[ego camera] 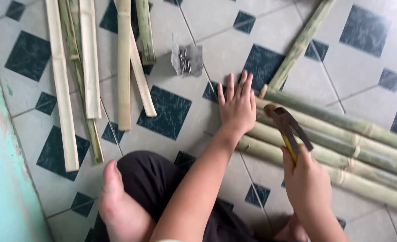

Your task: Nailing bamboo slats onto a frame to create a furniture piece or structure.

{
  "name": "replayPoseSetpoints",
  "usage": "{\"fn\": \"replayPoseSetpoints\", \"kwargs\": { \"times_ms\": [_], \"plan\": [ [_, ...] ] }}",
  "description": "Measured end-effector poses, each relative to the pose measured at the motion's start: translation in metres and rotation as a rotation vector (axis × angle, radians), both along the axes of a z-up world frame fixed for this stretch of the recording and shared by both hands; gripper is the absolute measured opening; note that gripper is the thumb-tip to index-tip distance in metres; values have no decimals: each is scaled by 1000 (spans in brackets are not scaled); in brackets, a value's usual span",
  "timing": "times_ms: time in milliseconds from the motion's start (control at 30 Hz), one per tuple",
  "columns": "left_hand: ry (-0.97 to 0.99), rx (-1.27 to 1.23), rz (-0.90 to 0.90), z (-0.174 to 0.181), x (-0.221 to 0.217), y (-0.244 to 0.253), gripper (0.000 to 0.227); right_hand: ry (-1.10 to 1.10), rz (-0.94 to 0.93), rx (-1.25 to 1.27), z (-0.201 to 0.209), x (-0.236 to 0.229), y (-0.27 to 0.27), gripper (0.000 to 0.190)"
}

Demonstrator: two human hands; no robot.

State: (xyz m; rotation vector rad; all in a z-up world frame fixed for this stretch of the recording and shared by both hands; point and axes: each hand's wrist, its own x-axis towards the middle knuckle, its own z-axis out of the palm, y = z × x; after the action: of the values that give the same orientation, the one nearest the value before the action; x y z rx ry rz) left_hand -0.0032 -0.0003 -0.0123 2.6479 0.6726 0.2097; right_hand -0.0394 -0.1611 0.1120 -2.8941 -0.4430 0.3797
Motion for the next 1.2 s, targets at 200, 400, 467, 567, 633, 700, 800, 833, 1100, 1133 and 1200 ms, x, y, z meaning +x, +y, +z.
{"fn": "replayPoseSetpoints", "kwargs": {
  "times_ms": [200,400,467,567,633,700,800,833,1100,1133,1200],
  "plan": [
    [-82,-65,12,6,-5,-1,47,162,-101,-96,25,12,10,32],
    [-51,44,48,-6,7,6,48,136,-27,-61,-4,14,10,29],
    [-83,40,39,1,6,5,47,75,-44,-42,8,11,8,29],
    [-2,-30,12,3,-1,5,47,95,-24,-15,-2,8,5,26],
    [28,-63,-13,4,-7,-6,48,91,2,30,4,3,1,24],
    [22,-80,5,6,2,4,48,197,-134,-34,23,15,16,29],
    [-27,20,46,-5,2,-1,47,63,-131,78,12,5,5,22],
    [8,-3,38,-4,-5,-2,47,95,-141,53,0,2,1,22],
    [-57,41,35,-1,1,1,47,84,-79,47,-6,4,2,26],
    [-47,25,17,-1,-5,-4,47,93,-98,31,-1,1,2,26],
    [-49,-29,34,6,4,8,47,191,-74,-19,7,13,16,25]
  ]
}}
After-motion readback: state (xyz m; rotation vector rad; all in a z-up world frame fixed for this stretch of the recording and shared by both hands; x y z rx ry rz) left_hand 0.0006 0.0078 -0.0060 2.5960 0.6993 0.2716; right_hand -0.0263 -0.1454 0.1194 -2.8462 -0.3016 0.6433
